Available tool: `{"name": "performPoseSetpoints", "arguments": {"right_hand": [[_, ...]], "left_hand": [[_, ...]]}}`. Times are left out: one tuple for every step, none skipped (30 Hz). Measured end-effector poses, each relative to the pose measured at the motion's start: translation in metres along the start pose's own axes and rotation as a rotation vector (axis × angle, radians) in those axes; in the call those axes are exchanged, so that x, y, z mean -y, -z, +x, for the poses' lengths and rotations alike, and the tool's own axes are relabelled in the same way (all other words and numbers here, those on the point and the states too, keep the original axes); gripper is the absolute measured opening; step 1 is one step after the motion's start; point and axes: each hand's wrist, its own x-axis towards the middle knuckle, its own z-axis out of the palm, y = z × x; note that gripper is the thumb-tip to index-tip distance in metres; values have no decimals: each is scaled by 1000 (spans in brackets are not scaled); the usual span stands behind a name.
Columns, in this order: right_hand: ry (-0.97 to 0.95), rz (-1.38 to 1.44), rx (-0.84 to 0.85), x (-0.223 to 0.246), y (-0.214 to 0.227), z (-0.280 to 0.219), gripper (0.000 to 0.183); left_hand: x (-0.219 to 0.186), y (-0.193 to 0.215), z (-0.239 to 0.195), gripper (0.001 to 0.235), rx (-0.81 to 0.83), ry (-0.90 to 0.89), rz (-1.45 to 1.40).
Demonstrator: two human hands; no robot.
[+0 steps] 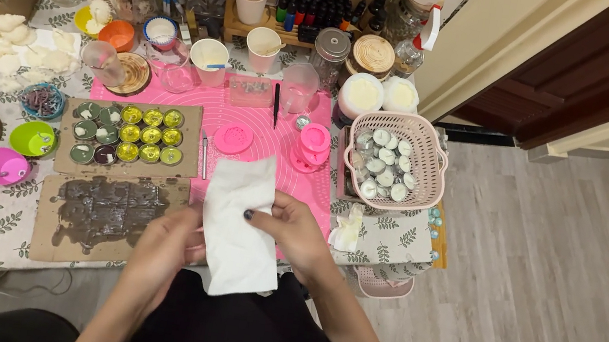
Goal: The person wipes the inside of a pink silicone candle mold with a paper tissue, turning the mold to clean its cavity. They then pick up chunks of white wax and place them one at a time into a metal melting pot sitting on an electric hot plate, and finally wipe their hands with a tissue.
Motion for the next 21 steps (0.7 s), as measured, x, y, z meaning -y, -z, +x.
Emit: {"name": "performPoseSetpoints", "arguments": {"right_hand": [[2, 1, -1, -4, 2, 0, 32], [19, -17, -11, -10, 4, -2, 30], [36, -34, -20, -16, 7, -4, 29], [37, -35, -24, -20, 10, -4, 29], [54, -84, -19, -24, 14, -3, 27], [72, -132, -15, -27, 18, -4, 25], [74, -132, -19, -26, 18, -5, 25], [73, -80, 4, -27, 16, -8, 25], [71, -28, 26, -29, 13, -10, 25], [71, -27, 24, -28, 15, -12, 25], [246, -152, 81, -27, 16, -15, 23], [422, -278, 140, -26, 18, -16, 23], [423, -277, 137, -16, 8, -21, 23], [427, -524, -25, -6, -1, -26, 24], [421, -768, -190, 3, -10, -31, 25], [419, -767, -194, -3, -9, -31, 25], [519, -866, -203, -9, -9, -30, 23], [619, -965, -210, -15, -8, -29, 21], [617, -966, -211, -17, -8, -29, 21], [582, -860, -267, -20, -9, -28, 25], [545, -754, -322, -22, -11, -27, 31]], "left_hand": [[7, 11, 8, 46, 2, 0, 2], [16, 23, 14, 36, 59, -1, 181], [26, 34, 21, 34, 118, -1, 361], [31, 45, 30, 34, 122, -1, 362], [37, 56, 40, 31, 151, -24, 367], [42, 66, 50, 29, 181, -47, 373], [41, 66, 52, 29, 185, -47, 375], [40, 68, 51, 25, 188, -69, 383], [39, 70, 51, 22, 191, -91, 392], [33, 62, 46, 22, 193, -89, 393], [26, 55, 41, 22, 223, -82, 318], [19, 47, 36, 23, 252, -76, 244], [11, 37, 29, 23, 253, -74, 246], [4, 26, 21, 30, 185, 19, 119], [-3, 15, 14, 38, 114, 112, -9], [8, 22, 21, 38, 116, 116, -7], [19, 28, 29, 35, 70, 215, 110], [32, 35, 36, 36, 24, 313, 226], [42, 38, 38, 36, 24, 315, 226], [52, 42, 38, 31, 79, 276, 277], [61, 46, 38, 26, 133, 237, 328]]}}
